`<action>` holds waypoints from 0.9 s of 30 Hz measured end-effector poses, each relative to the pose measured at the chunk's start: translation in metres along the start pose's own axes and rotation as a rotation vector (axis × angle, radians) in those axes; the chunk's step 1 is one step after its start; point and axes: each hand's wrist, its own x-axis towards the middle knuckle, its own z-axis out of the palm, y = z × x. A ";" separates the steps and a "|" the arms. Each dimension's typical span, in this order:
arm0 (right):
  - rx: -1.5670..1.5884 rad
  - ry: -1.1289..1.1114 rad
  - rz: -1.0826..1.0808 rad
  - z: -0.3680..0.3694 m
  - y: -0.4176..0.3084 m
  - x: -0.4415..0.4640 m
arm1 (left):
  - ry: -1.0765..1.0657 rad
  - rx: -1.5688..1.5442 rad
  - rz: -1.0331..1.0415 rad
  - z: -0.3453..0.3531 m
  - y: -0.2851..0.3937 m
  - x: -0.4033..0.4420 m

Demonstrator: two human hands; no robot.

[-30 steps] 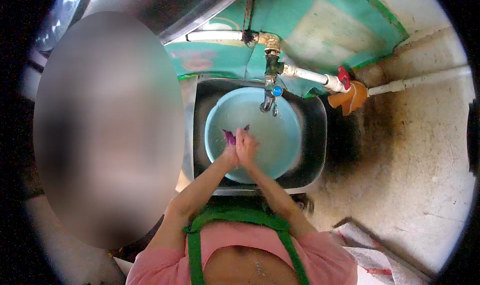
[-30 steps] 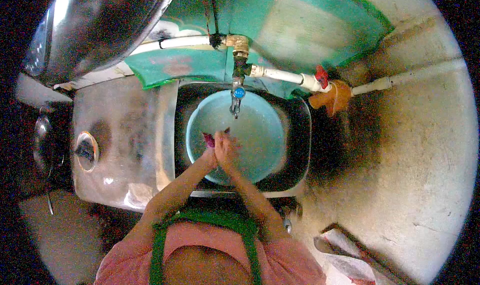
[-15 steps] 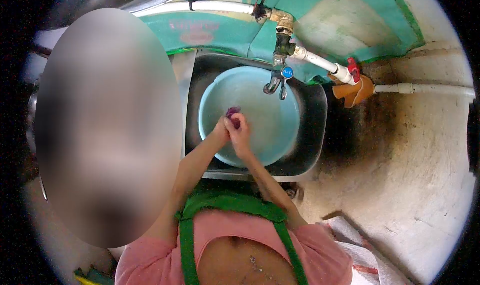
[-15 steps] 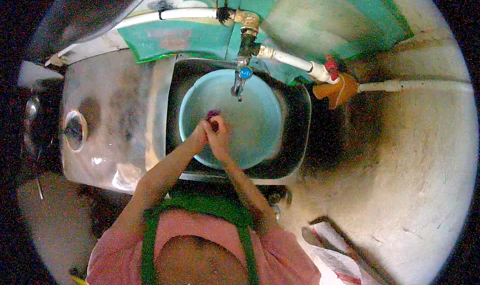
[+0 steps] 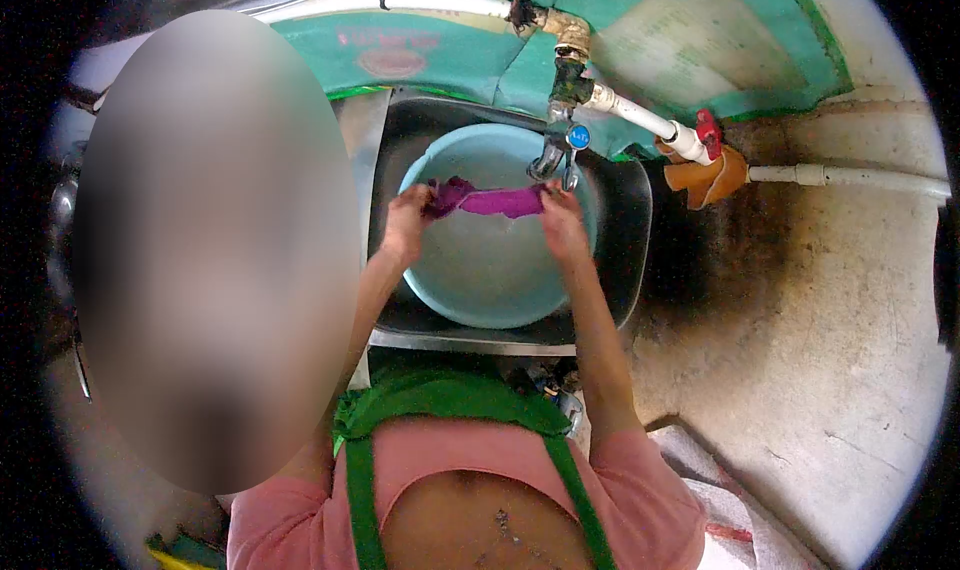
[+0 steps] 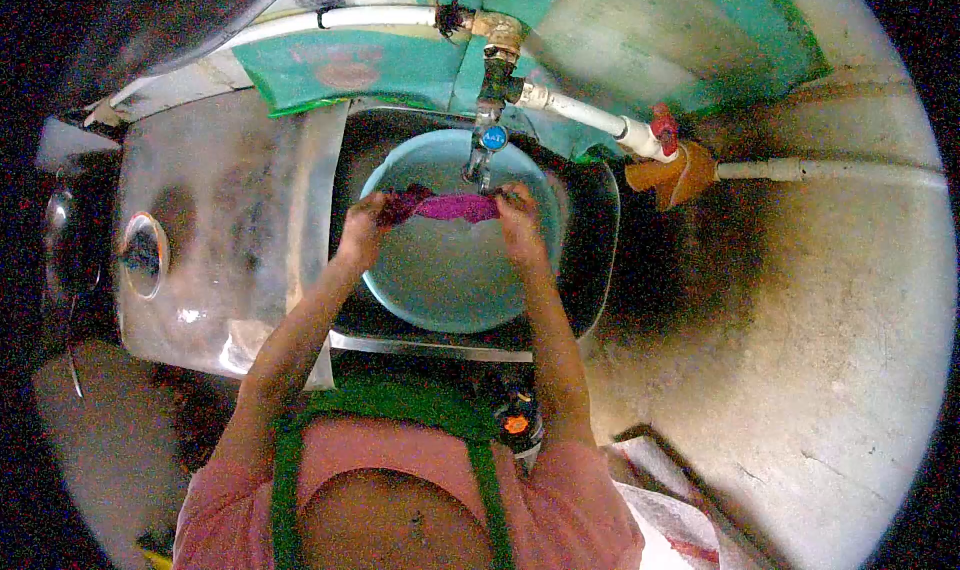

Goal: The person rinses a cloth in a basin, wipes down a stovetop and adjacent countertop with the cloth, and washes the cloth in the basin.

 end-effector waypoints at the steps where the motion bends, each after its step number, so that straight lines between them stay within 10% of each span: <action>1: 0.000 0.001 0.001 -0.007 -0.002 -0.003 | -0.004 -0.391 -0.161 -0.002 0.007 0.000; 4: -0.160 0.060 0.144 -0.027 -0.001 -0.010 | 0.032 -0.232 -0.198 0.003 0.009 -0.005; 9: -0.745 -0.132 -0.272 -0.034 0.000 -0.006 | 0.124 -0.126 -0.169 0.038 0.006 -0.019; 10: -1.385 -0.259 -0.089 -0.030 -0.006 -0.011 | 0.204 -0.090 -0.191 0.039 -0.007 -0.016; 11: -1.388 -0.261 -0.089 -0.025 -0.009 -0.022 | 0.204 -0.093 -0.191 0.037 -0.023 -0.014; 14: -2.273 -0.184 -0.542 0.004 0.012 -0.048 | 0.387 -0.125 -0.325 0.033 -0.066 -0.013; 19: -1.943 -0.361 -0.570 0.008 0.093 -0.027 | 0.360 -0.413 -0.620 0.011 -0.111 0.009; 21: -1.700 -0.164 -0.182 0.003 0.098 -0.002 | -0.095 0.878 -0.202 0.015 -0.071 -0.001; 24: -1.667 0.245 -0.032 0.026 0.106 0.019 | -0.009 0.422 -0.146 -0.016 -0.184 0.062; 27: -1.491 -0.283 -0.131 0.013 0.098 0.019 | -0.239 -0.604 -0.723 0.029 -0.075 0.008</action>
